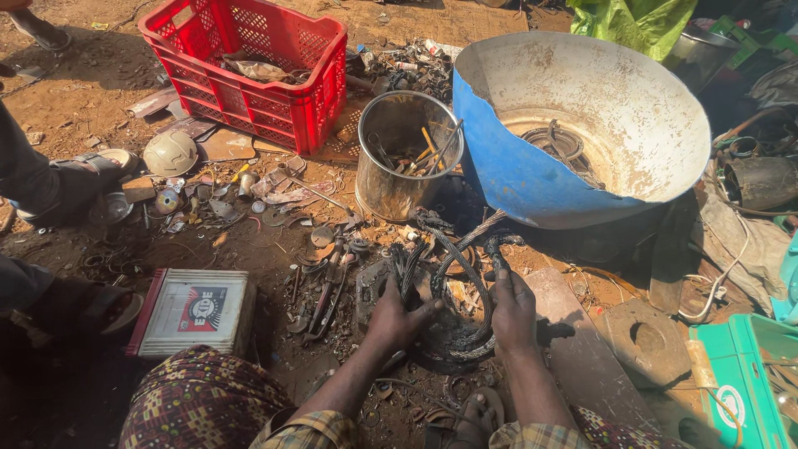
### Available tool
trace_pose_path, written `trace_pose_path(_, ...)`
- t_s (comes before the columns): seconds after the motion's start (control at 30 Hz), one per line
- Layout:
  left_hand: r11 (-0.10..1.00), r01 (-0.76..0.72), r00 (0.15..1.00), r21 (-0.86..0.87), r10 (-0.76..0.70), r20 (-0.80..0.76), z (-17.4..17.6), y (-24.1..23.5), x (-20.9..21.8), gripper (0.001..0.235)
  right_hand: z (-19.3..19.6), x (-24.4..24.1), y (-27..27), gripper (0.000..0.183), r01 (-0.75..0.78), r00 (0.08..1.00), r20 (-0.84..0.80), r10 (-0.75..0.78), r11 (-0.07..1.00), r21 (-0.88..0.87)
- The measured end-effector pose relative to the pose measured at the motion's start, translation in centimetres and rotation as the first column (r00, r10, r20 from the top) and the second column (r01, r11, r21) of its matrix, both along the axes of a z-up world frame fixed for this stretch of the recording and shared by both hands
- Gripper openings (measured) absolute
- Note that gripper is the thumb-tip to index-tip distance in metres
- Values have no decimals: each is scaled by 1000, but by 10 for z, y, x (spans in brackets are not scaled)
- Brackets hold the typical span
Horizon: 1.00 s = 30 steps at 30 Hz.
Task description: The person uses a hammer and metal rod to repeatedly strike and crush a coiled black cable on a metal anvil. They separate the crushed sections and continue hammering to break down the cable into smaller pieces.
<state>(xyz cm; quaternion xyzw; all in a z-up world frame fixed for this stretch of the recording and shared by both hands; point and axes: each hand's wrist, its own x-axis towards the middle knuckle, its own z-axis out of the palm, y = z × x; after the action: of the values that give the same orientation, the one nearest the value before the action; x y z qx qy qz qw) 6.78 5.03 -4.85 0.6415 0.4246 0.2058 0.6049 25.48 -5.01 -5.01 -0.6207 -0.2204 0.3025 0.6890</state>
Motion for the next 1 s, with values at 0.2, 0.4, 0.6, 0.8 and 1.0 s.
trace_pose_path(0.2, 951, -118, 959, 285, 183, -214, 29, -10, -6, 102, 17, -10, 2, 35, -29, 955, 288, 76, 986, -163)
trace_pose_path(0.4, 436, 231, 972, 870, -62, -227, 37, -22, -28, 83, 22, -23, 8, 34, -72, 806, 512, 297, 908, -412)
trace_pose_path(0.6, 300, 403, 905, 865, -271, -328, 29, -1, -22, 58, 14, -28, 14, 33, -193, 833, 452, 320, 933, -305)
trace_pose_path(0.8, 221, 508, 848, 833, -301, -437, 14, 17, -20, 39, -13, -15, 6, 34, -132, 741, 562, 368, 900, -415)
trace_pose_path(1.0, 459, 593, 793, 662, -189, -579, -20, 27, 7, 34, -83, 22, 34, 40, -215, 708, 526, 471, 854, -474)
